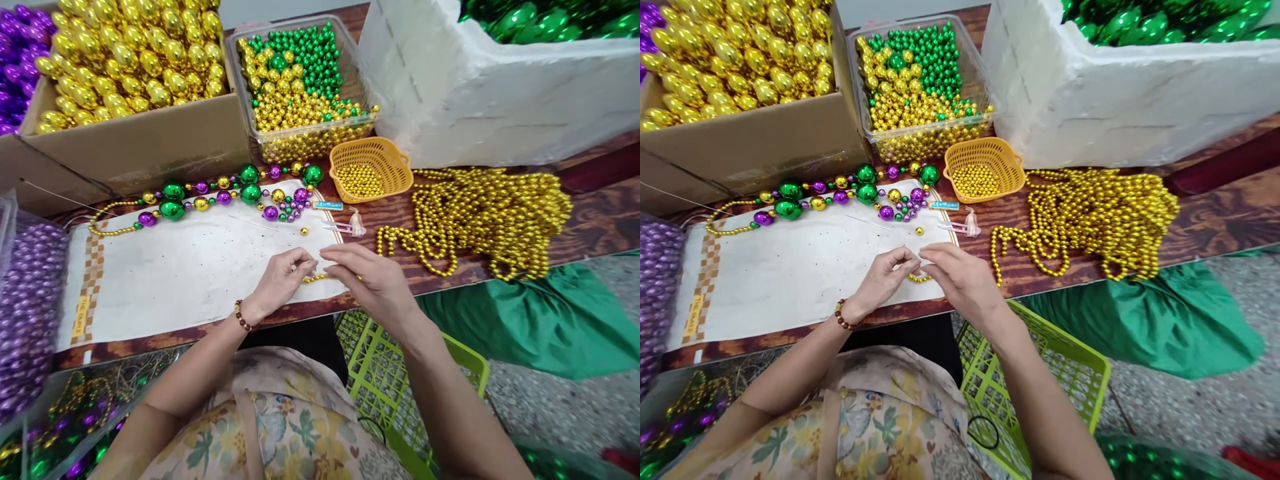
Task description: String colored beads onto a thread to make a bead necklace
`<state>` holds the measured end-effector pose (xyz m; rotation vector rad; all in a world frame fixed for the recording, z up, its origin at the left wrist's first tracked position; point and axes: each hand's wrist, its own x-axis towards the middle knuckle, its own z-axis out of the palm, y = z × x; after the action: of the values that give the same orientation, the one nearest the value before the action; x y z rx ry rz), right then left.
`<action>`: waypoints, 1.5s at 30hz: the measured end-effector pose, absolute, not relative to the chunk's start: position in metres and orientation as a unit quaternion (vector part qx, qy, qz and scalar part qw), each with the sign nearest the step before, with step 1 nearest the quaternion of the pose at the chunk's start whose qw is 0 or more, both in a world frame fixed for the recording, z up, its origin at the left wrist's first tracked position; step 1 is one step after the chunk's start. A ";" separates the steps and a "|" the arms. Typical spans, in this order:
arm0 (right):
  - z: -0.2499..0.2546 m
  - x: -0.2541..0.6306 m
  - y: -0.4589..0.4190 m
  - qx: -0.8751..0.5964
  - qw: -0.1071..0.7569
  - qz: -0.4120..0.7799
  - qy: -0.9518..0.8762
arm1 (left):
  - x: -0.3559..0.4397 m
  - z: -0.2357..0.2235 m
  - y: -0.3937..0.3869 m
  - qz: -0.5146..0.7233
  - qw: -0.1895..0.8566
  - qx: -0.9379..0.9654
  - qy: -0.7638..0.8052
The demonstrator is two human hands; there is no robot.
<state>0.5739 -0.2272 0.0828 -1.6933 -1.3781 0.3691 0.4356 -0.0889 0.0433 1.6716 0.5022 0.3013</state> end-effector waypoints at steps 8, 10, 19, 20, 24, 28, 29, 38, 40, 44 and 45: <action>0.054 0.595 -0.222 -0.707 0.306 0.186 -0.610 | 0.444 0.037 -0.078 0.086 0.691 0.693 0.184; 0.052 0.599 -0.228 -0.687 0.376 0.292 -0.549 | 0.445 0.036 -0.073 0.095 0.698 0.686 0.185; 0.027 0.561 -0.217 -0.466 0.723 0.479 -0.175 | 0.449 0.023 -0.097 0.215 0.755 0.578 0.224; 0.023 0.558 -0.214 -0.481 0.726 0.449 -0.200 | 0.449 0.022 -0.100 0.221 0.751 0.576 0.235; 0.009 0.556 -0.212 -0.595 0.644 0.263 -0.402 | 0.446 0.019 -0.102 0.217 0.724 0.602 0.259; 0.001 0.563 -0.217 -0.683 0.469 0.126 -0.545 | 0.448 0.020 -0.100 0.225 0.696 0.628 0.266; 0.000 0.564 -0.217 -0.698 0.427 0.103 -0.565 | 0.449 0.021 -0.099 0.229 0.684 0.638 0.269; 0.029 0.569 -0.204 -0.773 0.119 0.042 -0.622 | 0.450 0.037 -0.091 0.192 0.510 0.793 0.272; 0.031 0.570 -0.199 -0.768 0.121 0.036 -0.628 | 0.451 0.035 -0.088 0.164 0.575 0.748 0.288; 0.023 0.573 -0.194 -0.736 0.278 0.043 -0.615 | 0.450 0.029 -0.086 0.153 0.707 0.618 0.307; 0.021 0.572 -0.194 -0.722 0.340 0.063 -0.599 | 0.449 0.029 -0.087 0.165 0.715 0.604 0.311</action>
<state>0.5722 -0.1935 0.0208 -1.8797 -1.5600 0.1642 0.4494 -0.0870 0.0285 1.3390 0.6889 0.3660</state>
